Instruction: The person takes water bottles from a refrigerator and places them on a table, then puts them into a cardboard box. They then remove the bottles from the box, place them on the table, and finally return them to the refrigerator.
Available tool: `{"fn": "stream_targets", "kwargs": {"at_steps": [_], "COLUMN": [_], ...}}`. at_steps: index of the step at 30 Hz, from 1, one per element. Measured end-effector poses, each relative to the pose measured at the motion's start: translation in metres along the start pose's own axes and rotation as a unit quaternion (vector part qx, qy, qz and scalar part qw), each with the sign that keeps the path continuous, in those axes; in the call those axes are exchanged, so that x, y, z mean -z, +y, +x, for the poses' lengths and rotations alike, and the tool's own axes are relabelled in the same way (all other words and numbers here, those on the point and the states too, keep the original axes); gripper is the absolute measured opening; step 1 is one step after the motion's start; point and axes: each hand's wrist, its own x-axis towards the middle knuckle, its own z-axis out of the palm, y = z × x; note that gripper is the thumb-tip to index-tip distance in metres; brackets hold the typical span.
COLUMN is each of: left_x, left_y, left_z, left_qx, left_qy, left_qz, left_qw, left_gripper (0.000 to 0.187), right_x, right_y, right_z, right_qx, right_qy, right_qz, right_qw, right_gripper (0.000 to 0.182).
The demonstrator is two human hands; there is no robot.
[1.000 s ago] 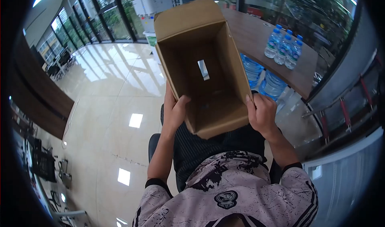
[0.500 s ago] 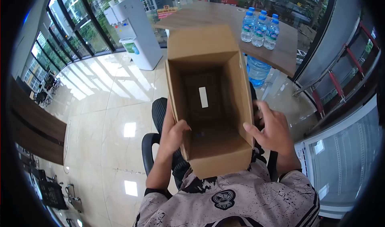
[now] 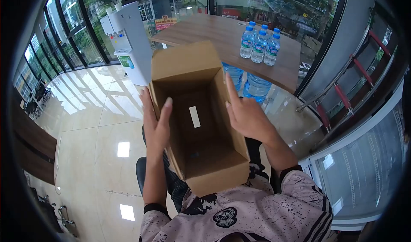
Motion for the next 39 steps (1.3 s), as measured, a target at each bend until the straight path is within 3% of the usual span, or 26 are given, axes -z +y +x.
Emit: {"fn": "stream_targets", "kwargs": {"at_steps": [6, 8, 9, 12, 14, 16, 17, 18, 20, 21, 22, 24, 26, 27, 28, 29, 33, 39], "left_x": [-0.004, -0.001, -0.002, -0.002, 0.003, 0.015, 0.015, 0.015, 0.021, 0.022, 0.027, 0.036, 0.028, 0.031, 0.035, 0.034, 0.043, 0.04], "left_y": [-0.002, -0.003, -0.005, -0.02, -0.023, -0.041, -0.049, -0.057, -0.069, -0.067, -0.064, -0.053, -0.036, -0.051, -0.042, -0.045, -0.045, -0.045], "left_z": [0.065, 0.076, 0.08, 0.088, 0.088, 0.093, 0.09, 0.087, 0.081, 0.076, 0.071, 0.058, 0.045, 0.044, 0.044, 0.041, 0.036, 0.025], "left_qx": [-0.171, -0.188, -0.161, -0.117, -0.129, -0.152, -0.082, -0.081, -0.028, -0.034, -0.034, -0.06, -0.069, -0.163, -0.111, -0.102, -0.088, -0.053], "left_qy": [0.092, 0.01, -0.012, -0.035, -0.031, -0.121, -0.122, -0.115, -0.138, -0.068, -0.062, -0.014, 0.006, 0.038, -0.013, -0.002, 0.025, 0.053], "left_qz": [0.051, 0.083, -0.006, -0.081, -0.062, -0.151, -0.225, -0.223, -0.387, -0.354, -0.348, -0.303, -0.335, -0.161, -0.273, -0.287, -0.247, -0.301], "left_qw": [0.98, 0.979, 0.987, 0.989, 0.989, 0.969, 0.963, 0.965, 0.911, 0.932, 0.935, 0.951, 0.94, 0.973, 0.956, 0.953, 0.965, 0.951], "left_gripper": [0.053, 0.045, 0.038, 0.036, 0.032, 0.034, 0.034, 0.034, 0.03, 0.028, 0.028, 0.03, 0.031, 0.033, 0.035, 0.036, 0.038, 0.04], "right_x": [-0.008, -0.014, -0.015, -0.017, -0.02, -0.021, -0.02, -0.021, -0.031, -0.037, -0.042, -0.042, -0.034, -0.031, -0.032, -0.03, -0.036, -0.04], "right_y": [0.008, 0.019, 0.021, 0.024, 0.028, 0.03, 0.033, 0.04, 0.068, 0.087, 0.111, 0.171, 0.233, 0.263, 0.29, 0.302, 0.323, 0.335], "right_z": [0.008, 0.01, 0.011, 0.012, 0.015, 0.017, 0.019, 0.021, 0.032, 0.044, 0.06, 0.088, 0.102, 0.104, 0.106, 0.105, 0.105, 0.121], "right_qx": [0.015, 0.045, 0.045, 0.057, 0.063, 0.099, 0.101, 0.106, 0.054, 0.005, -0.046, -0.085, -0.133, -0.129, -0.171, -0.216, -0.178, -0.214], "right_qy": [0.0, 0.015, 0.014, 0.019, 0.012, 0.016, -0.011, -0.015, -0.045, 0.057, 0.157, 0.395, 0.535, 0.546, 0.569, 0.583, 0.539, 0.5], "right_qz": [0.006, 0.037, 0.048, 0.054, 0.055, 0.111, 0.114, 0.115, 0.334, 0.425, 0.508, 0.402, 0.238, 0.232, 0.152, 0.075, 0.061, 0.077], "right_qw": [1.0, 0.998, 0.998, 0.997, 0.996, 0.989, 0.988, 0.988, 0.94, 0.903, 0.846, 0.822, 0.8, 0.795, 0.79, 0.78, 0.821, 0.836], "right_gripper": [0.07, 0.071, 0.072, 0.073, 0.073, 0.074, 0.072, 0.072, 0.064, 0.058, 0.053, 0.046, 0.053, 0.053, 0.057, 0.062, 0.072, 0.069]}}
